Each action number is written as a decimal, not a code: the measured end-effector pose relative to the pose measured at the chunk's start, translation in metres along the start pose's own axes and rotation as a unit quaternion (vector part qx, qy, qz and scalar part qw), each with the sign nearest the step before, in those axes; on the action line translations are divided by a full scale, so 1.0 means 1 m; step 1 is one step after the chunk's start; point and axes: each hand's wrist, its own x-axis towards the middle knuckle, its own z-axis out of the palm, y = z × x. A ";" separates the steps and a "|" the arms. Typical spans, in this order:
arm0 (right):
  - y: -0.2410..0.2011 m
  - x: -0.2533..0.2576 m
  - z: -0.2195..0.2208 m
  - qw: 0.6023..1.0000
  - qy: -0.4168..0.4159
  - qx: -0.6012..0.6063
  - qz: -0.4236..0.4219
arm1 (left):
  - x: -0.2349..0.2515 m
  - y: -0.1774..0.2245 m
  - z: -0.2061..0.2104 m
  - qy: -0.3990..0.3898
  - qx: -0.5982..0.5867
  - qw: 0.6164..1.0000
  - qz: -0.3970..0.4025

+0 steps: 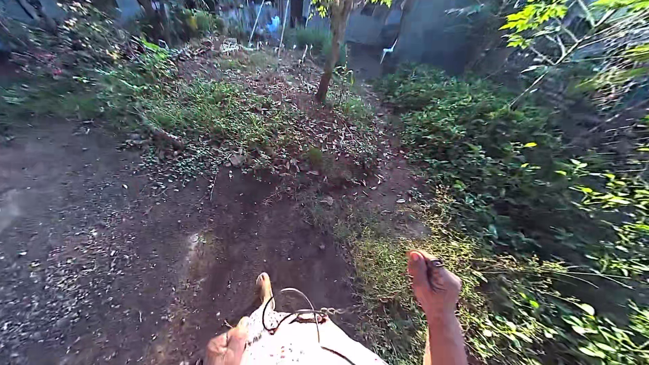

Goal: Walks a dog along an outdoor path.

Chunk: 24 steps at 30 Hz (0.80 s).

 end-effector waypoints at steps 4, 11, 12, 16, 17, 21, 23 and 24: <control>0.036 0.052 0.065 0.999 0.033 -0.018 0.029 | 0.148 0.042 0.038 0.010 -0.125 0.992 0.024; 0.066 0.156 0.130 0.994 0.081 -0.018 0.071 | 0.354 0.126 0.063 -0.078 -0.264 0.960 0.059; 0.075 0.166 0.138 0.993 0.084 -0.024 0.081 | 0.379 0.132 0.069 -0.108 -0.272 0.953 0.081; 0.124 0.210 0.167 0.986 0.081 -0.061 0.130 | 0.463 0.151 0.114 -0.117 -0.250 0.952 0.135; 0.139 0.224 0.174 0.986 0.076 -0.064 0.134 | 0.482 0.157 0.128 -0.090 -0.240 0.956 0.142; 0.203 0.297 0.203 0.989 0.049 -0.056 0.124 | 0.550 0.180 0.184 -0.001 -0.225 0.963 0.146; 0.226 0.337 0.214 0.992 0.029 -0.049 0.114 | 0.573 0.197 0.207 0.034 -0.238 0.961 0.133; 0.236 0.361 0.221 0.993 0.023 -0.048 0.105 | 0.587 0.208 0.216 0.051 -0.250 0.958 0.133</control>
